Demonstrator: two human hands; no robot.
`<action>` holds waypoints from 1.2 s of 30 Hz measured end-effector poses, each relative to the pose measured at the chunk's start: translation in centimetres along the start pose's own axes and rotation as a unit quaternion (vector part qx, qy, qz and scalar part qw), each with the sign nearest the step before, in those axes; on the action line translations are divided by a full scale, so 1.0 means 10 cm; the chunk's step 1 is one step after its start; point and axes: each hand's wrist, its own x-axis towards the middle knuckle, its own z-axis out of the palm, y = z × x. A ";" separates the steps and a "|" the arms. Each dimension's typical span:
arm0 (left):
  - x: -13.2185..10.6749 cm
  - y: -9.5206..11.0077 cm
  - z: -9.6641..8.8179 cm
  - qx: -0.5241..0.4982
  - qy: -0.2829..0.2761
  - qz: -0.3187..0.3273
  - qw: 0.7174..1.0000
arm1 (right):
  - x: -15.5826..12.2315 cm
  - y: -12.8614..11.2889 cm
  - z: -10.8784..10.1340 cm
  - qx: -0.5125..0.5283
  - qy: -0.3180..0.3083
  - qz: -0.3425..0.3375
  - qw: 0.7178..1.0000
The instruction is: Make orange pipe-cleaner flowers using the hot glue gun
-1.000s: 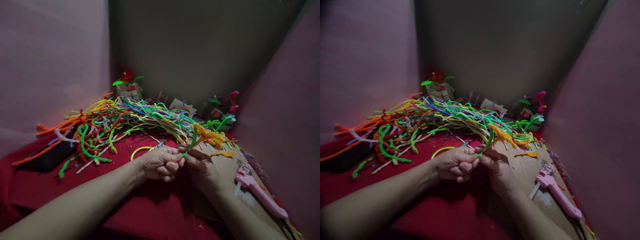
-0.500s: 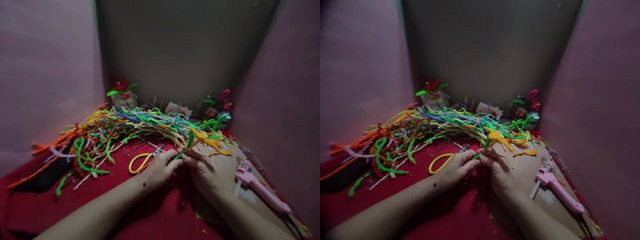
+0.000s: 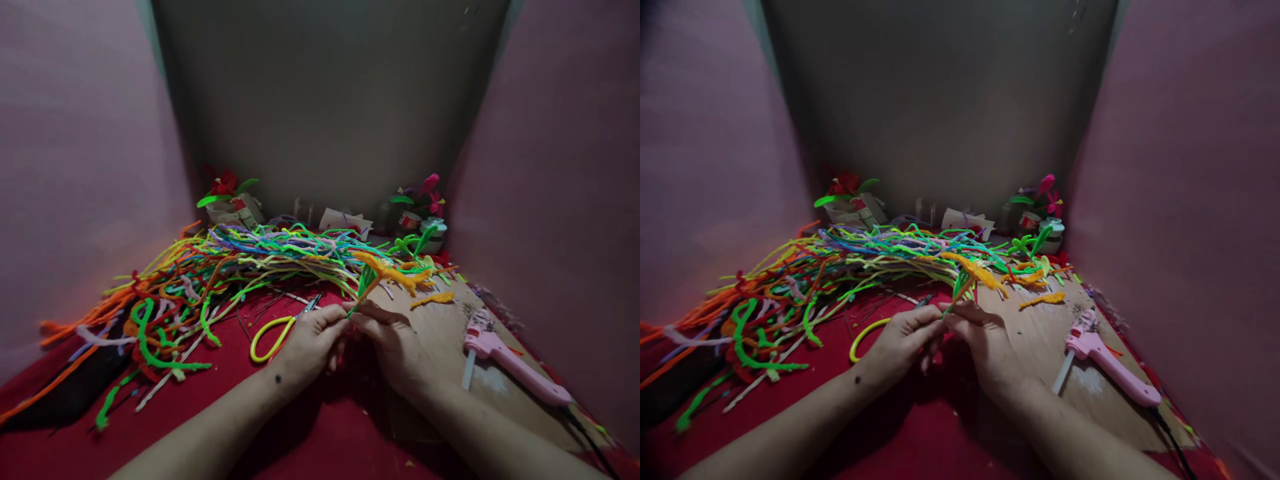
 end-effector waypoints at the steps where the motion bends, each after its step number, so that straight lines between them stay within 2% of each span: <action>1: 0.00 0.02 0.00 -0.035 -0.015 -0.016 0.999 | 0.00 0.02 0.00 0.018 -0.012 0.005 1.000; 5: 0.02 0.01 -0.03 -0.164 -0.062 -0.055 0.983 | -0.01 0.08 -0.01 0.082 -0.042 0.022 0.996; 9: 0.03 -0.04 -0.05 -0.303 -0.151 -0.090 0.937 | 0.00 0.04 -0.02 0.065 -0.025 0.006 0.998; 12: 0.03 -0.05 -0.05 -0.347 -0.200 -0.091 0.912 | 0.01 0.00 -0.02 0.042 -0.032 -0.005 0.999; 14: 0.03 -0.03 -0.06 -0.349 -0.208 -0.091 0.909 | 0.00 0.00 -0.03 0.034 -0.024 -0.008 0.999; 17: 0.03 0.00 -0.05 -0.292 -0.168 -0.085 0.937 | -0.01 0.04 -0.03 0.066 -0.011 0.006 0.998; 21: 0.02 0.05 0.00 -0.137 -0.046 -0.042 0.989 | -0.01 0.05 -0.01 0.066 -0.002 0.006 0.998; 24: 0.01 0.03 0.05 -0.059 0.033 0.001 0.998 | -0.01 -0.02 0.00 0.002 0.021 -0.013 1.000; 28: -0.01 -0.04 0.07 0.047 0.107 0.087 0.989 | -0.01 -0.14 0.02 -0.082 0.031 0.005 0.996; 31: -0.02 -0.04 0.06 0.074 0.123 0.104 0.984 | 0.00 -0.15 0.03 -0.091 0.028 0.000 0.995; 34: -0.01 0.02 0.05 0.009 0.103 0.064 0.993 | 0.00 -0.07 0.03 -0.062 0.030 0.003 0.998; 36: -0.01 0.05 0.05 -0.048 0.069 0.026 0.996 | 0.00 -0.02 0.02 -0.023 0.025 0.008 0.999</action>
